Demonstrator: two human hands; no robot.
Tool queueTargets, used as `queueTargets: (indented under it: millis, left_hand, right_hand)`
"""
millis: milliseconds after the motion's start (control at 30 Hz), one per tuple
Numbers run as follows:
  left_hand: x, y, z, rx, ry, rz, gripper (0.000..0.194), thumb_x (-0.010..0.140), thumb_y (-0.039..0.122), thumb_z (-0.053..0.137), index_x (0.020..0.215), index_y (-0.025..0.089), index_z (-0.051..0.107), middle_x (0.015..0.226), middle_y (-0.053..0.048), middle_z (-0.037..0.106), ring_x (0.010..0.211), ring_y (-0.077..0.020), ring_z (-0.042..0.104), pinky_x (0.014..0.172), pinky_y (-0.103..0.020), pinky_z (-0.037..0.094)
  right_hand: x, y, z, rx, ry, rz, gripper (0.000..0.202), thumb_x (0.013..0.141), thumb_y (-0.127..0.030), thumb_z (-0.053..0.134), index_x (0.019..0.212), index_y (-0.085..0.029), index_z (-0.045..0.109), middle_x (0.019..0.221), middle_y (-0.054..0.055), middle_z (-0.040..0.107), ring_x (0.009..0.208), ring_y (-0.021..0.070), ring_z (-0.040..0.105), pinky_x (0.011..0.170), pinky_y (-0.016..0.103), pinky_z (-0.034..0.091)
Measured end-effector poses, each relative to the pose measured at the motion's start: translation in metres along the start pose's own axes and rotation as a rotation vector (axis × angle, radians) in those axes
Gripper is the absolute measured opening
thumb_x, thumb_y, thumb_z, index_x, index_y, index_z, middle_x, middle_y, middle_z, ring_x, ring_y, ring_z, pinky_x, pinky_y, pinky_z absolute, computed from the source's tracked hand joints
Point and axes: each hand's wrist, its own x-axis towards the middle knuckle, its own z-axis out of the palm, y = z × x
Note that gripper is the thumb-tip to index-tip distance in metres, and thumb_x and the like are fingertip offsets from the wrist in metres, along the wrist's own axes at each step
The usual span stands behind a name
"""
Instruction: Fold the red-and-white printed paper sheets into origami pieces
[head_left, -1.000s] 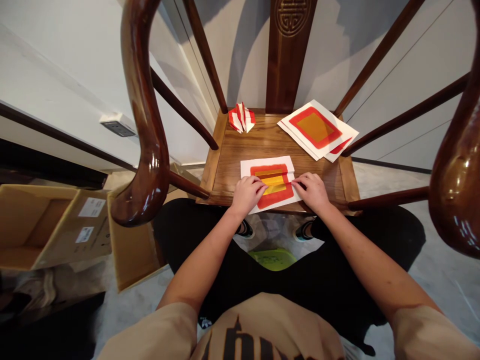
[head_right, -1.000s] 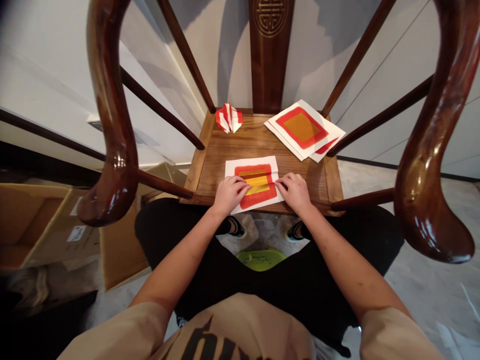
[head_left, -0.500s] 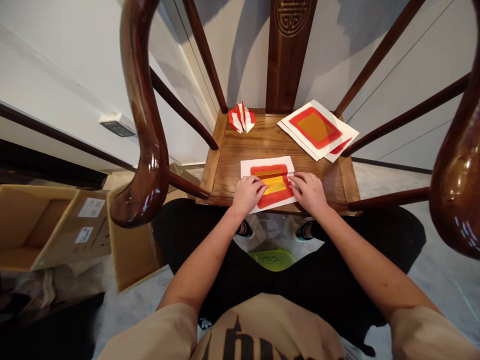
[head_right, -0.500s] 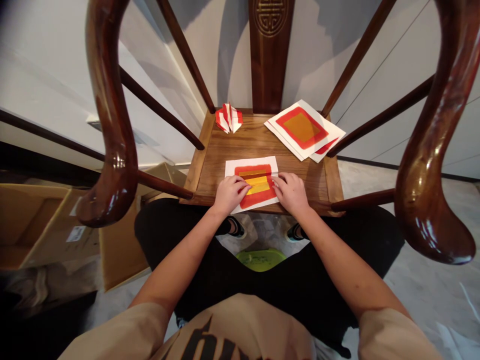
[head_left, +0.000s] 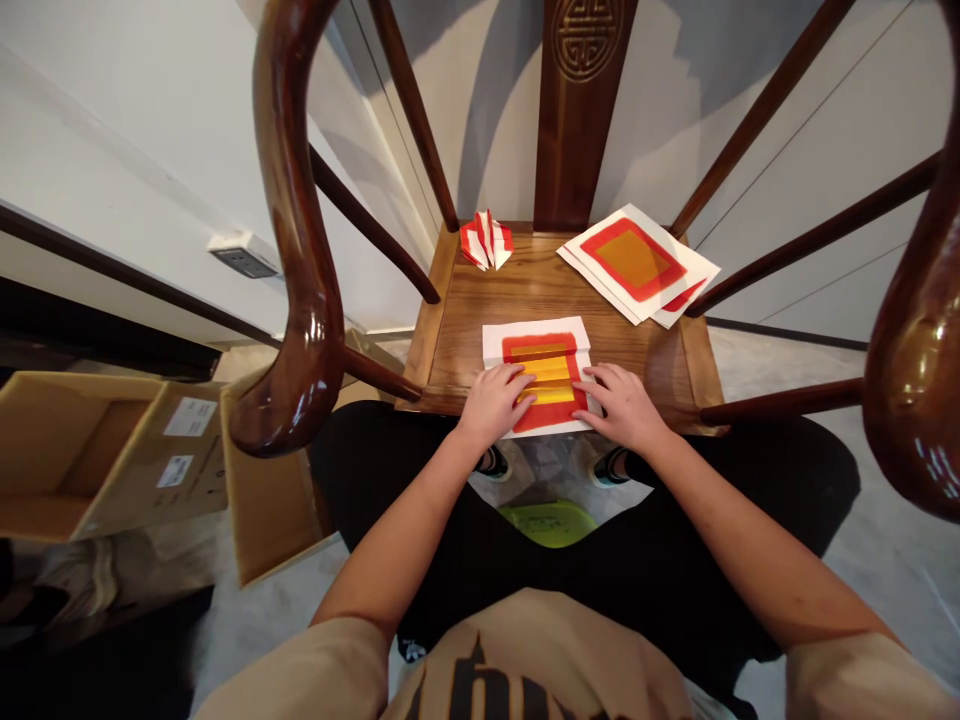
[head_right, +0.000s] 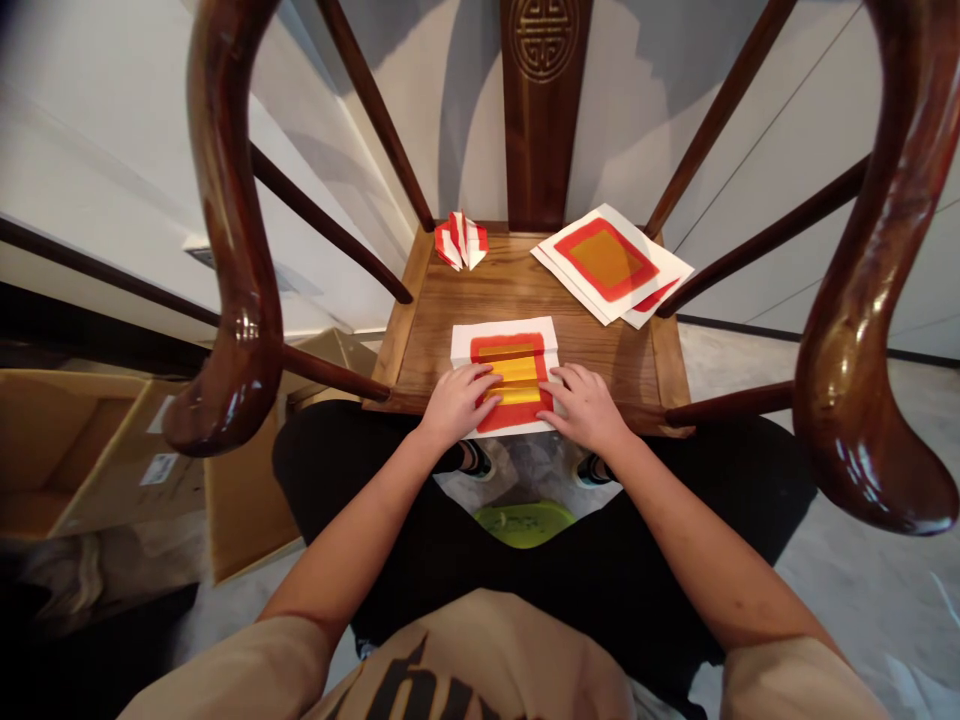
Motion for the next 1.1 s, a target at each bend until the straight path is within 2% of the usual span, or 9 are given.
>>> queueTargets:
  millis: [133,200,300,400,600,833,1100]
  left_hand:
    - [-0.004,0.004,0.000,0.051,-0.027,0.068,0.023,0.096,0.032,0.055,0.112,0.027,0.071,0.124,-0.006,0.064,0.115,-0.0250,0.057,0.098,-0.041,0.044]
    - [-0.004,0.008,0.000,0.058,-0.047,0.064,0.023,0.095,0.036,0.056,0.107,0.025,0.072,0.118,-0.007,0.065,0.110,-0.0251,0.058,0.094,-0.041,0.045]
    - [-0.003,0.015,-0.001,0.055,-0.066,0.044,0.035,0.090,0.048,0.062,0.112,0.022,0.070,0.117,-0.009,0.064,0.109,-0.0271,0.057,0.092,-0.042,0.046]
    - [-0.004,0.016,0.001,0.061,-0.063,0.038,0.042,0.088,0.052,0.064,0.118,0.022,0.068,0.119,-0.010,0.063,0.109,-0.0281,0.056,0.092,-0.043,0.046]
    - [-0.008,0.008,0.009,0.058,-0.010,0.067,0.039,0.090,0.052,0.061,0.114,0.024,0.072,0.119,-0.011,0.064,0.109,-0.0279,0.056,0.091,-0.043,0.046]
    - [-0.008,0.003,0.014,0.045,0.035,0.083,0.038,0.087,0.053,0.064,0.111,0.025,0.074,0.117,-0.010,0.065,0.106,-0.0270,0.058,0.088,-0.042,0.047]
    - [-0.004,-0.004,0.012,-0.003,0.017,0.093,0.037,0.089,0.050,0.063,0.114,0.025,0.072,0.115,-0.009,0.067,0.106,-0.0261,0.059,0.090,-0.042,0.048]
  right_hand:
    - [-0.005,0.002,0.002,-0.025,-0.030,-0.002,0.047,0.090,-0.051,0.061,0.127,-0.024,0.063,0.136,0.013,0.057,0.126,0.0330,0.048,0.100,0.049,0.040]
    - [-0.004,0.001,0.002,-0.039,-0.037,-0.003,0.049,0.090,-0.053,0.060,0.127,-0.022,0.063,0.137,0.014,0.056,0.126,0.0336,0.047,0.100,0.049,0.040]
    - [-0.003,-0.001,0.001,-0.042,-0.032,-0.016,0.054,0.089,-0.055,0.060,0.130,-0.020,0.060,0.138,0.014,0.057,0.126,0.0335,0.047,0.100,0.049,0.039]
    - [-0.001,-0.003,-0.001,-0.040,-0.025,-0.012,0.057,0.090,-0.056,0.058,0.134,-0.019,0.057,0.135,0.013,0.059,0.121,0.0318,0.050,0.099,0.047,0.038]
    - [0.001,-0.002,0.001,-0.054,-0.013,-0.001,0.054,0.090,-0.059,0.057,0.127,-0.019,0.061,0.131,0.012,0.061,0.116,0.0306,0.052,0.096,0.045,0.038]
    - [0.001,-0.001,0.003,-0.022,0.013,0.023,0.046,0.091,-0.054,0.059,0.124,-0.021,0.063,0.128,0.011,0.063,0.114,0.0288,0.053,0.094,0.044,0.038]
    - [0.003,-0.002,0.005,0.011,0.048,0.079,0.038,0.092,-0.049,0.060,0.117,-0.023,0.067,0.124,0.010,0.065,0.113,0.0284,0.055,0.092,0.043,0.039]
